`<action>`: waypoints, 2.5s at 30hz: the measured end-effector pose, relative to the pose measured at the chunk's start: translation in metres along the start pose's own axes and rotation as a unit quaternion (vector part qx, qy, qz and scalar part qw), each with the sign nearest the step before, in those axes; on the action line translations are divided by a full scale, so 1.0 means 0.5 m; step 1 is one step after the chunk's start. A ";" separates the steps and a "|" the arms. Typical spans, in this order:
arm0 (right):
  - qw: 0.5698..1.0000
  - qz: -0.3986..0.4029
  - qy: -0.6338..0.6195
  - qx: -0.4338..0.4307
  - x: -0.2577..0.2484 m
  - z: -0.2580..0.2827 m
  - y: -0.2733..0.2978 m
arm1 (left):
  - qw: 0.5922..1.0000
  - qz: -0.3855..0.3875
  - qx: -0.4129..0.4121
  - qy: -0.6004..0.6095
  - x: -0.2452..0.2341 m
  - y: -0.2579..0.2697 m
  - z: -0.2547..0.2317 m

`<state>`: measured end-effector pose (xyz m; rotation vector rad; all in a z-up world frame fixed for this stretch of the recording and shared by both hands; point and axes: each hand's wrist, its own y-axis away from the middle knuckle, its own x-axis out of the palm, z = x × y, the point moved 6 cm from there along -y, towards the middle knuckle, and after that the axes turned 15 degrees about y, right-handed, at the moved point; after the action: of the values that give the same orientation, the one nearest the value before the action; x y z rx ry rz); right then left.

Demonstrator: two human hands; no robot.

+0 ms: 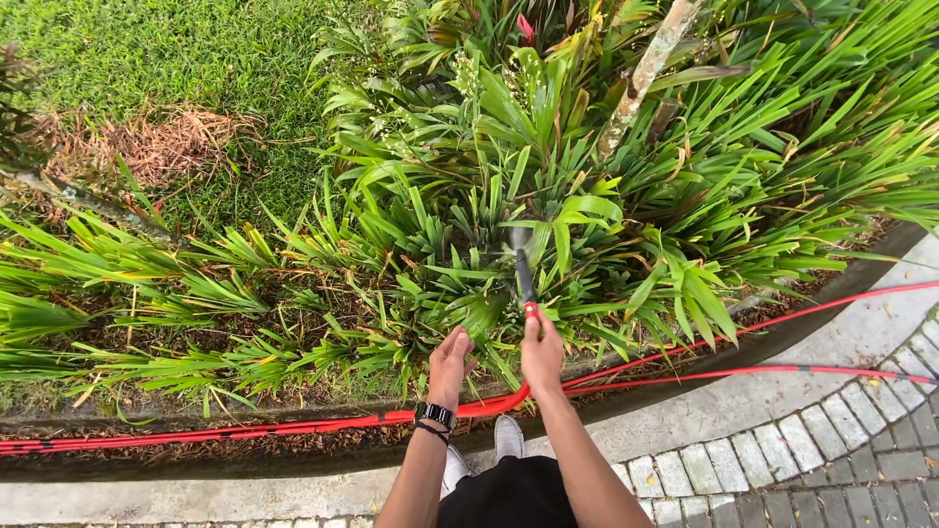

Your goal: Watering a small garden bed with a hose and nozzle.

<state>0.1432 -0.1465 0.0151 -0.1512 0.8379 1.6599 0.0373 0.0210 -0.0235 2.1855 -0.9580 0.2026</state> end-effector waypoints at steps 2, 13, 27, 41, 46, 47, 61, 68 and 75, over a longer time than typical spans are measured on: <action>0.999 -0.006 -0.031 0.004 -0.032 0.011 0.000 | 1.000 0.002 -0.003 -0.001 0.000 0.000 0.009; 0.998 0.045 -0.027 0.030 0.003 -0.031 0.026 | 1.000 -0.004 -0.029 0.005 0.005 0.006 0.034; 0.987 -0.012 -0.130 0.095 -0.180 -0.004 -0.006 | 0.997 0.043 -0.055 -0.034 0.066 -0.003 0.069; 0.989 0.025 -0.120 0.082 -0.181 -0.019 -0.033 | 0.996 0.055 -0.055 -0.033 0.101 0.002 0.089; 0.993 0.068 -0.078 0.064 -0.072 -0.085 -0.010 | 0.998 0.004 -0.048 -0.031 0.069 0.020 0.069; 0.996 0.057 -0.057 0.022 -0.049 -0.107 -0.018 | 0.999 0.001 -0.041 -0.026 0.059 0.022 0.068; 0.985 0.159 0.052 0.050 0.017 -0.108 0.059 | 0.996 -0.077 0.004 0.054 -0.051 0.119 0.069; 0.982 0.139 0.118 -0.057 0.090 -0.160 0.064 | 0.994 -0.081 0.016 0.074 -0.106 0.171 0.070; 0.960 0.143 0.161 -0.180 0.155 -0.180 0.166 | 0.986 -0.086 0.023 0.138 -0.197 0.228 0.122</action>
<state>0.0166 -0.1398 -0.0550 -0.5916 0.8170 2.0884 -0.1196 -0.0159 -0.0435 2.1962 -0.6120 0.4354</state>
